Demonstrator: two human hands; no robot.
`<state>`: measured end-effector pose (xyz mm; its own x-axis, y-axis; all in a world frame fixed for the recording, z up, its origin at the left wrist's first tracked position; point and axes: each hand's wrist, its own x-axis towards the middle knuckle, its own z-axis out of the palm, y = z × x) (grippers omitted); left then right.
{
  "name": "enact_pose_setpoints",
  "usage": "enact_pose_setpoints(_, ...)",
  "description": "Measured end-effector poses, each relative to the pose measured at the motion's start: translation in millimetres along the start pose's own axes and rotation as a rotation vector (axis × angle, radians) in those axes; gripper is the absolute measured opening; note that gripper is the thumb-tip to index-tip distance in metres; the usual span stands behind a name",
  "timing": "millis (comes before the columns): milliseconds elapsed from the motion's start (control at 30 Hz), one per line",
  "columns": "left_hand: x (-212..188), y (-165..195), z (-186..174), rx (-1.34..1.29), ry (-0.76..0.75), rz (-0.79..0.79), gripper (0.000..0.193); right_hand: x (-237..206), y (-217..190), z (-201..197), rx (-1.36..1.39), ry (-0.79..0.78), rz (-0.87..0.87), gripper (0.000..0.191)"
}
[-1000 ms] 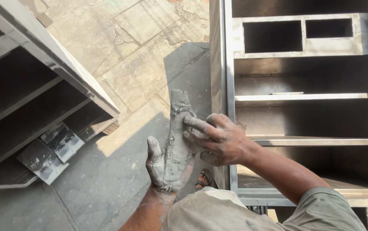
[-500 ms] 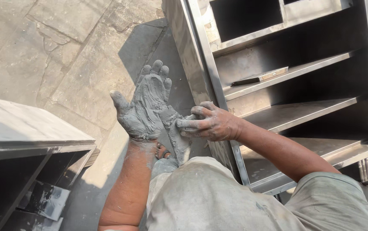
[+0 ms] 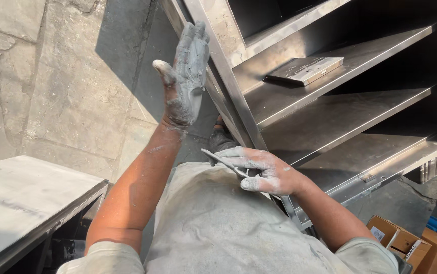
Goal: The person applies a gray paste to the seams and corners of a stainless steel cabinet using a putty knife. They smooth the material along the edges and joints, working methodically across different sections of the unit.
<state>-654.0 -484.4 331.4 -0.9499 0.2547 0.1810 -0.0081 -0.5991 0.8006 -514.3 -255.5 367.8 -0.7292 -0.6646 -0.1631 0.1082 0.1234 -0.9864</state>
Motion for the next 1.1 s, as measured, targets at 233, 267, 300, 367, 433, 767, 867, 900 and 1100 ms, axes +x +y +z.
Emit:
enact_pose_setpoints(233,-3.2,-11.2,-69.6,-0.132,0.255,-0.242,0.111,27.7,104.0,-104.6,-0.959,0.646,0.066,0.07)
enact_pose_setpoints(267,-4.5,-15.0,-72.8,-0.171,0.293,-0.273,0.111,36.6,117.6,-113.7,-1.015,0.623,0.152,0.073)
enact_pose_setpoints(300,-4.5,-19.4,-74.8,-0.192,0.319,-0.301,0.111,46.2,129.5,-120.2,-1.071,0.599,0.237,0.076)
enact_pose_setpoints(367,-1.5,-28.0,-78.3,-0.23,0.37,-0.357,0.111,66.8,146.9,-125.7,-1.119,0.582,0.266,0.075)
enact_pose_setpoints(433,3.4,-34.9,-82.7,-0.253,0.393,-0.39,0.11,82.8,149.4,-125.2,-1.152,0.557,0.273,0.074)
enact_pose_setpoints(767,5.1,-47.4,-121.1,-0.303,0.451,-0.472,0.119,162.8,148.0,-120.5,-1.189,0.393,0.065,0.075)
enact_pose_setpoints(867,2.6,-47.3,-130.1,-0.274,0.388,-0.41,0.119,159.9,160.6,-114.9,-1.207,0.398,0.035,0.075)
enact_pose_setpoints(900,1.4,-45.3,-132.8,-0.27,0.426,-0.427,0.118,155.2,162.2,-110.8,-1.196,0.404,0.043,0.075)
enact_pose_setpoints(1100,7.4,-32.3,-145.8,-0.343,0.454,-0.439,0.115,115.0,152.3,-98.5,-1.161,0.466,0.238,0.073)
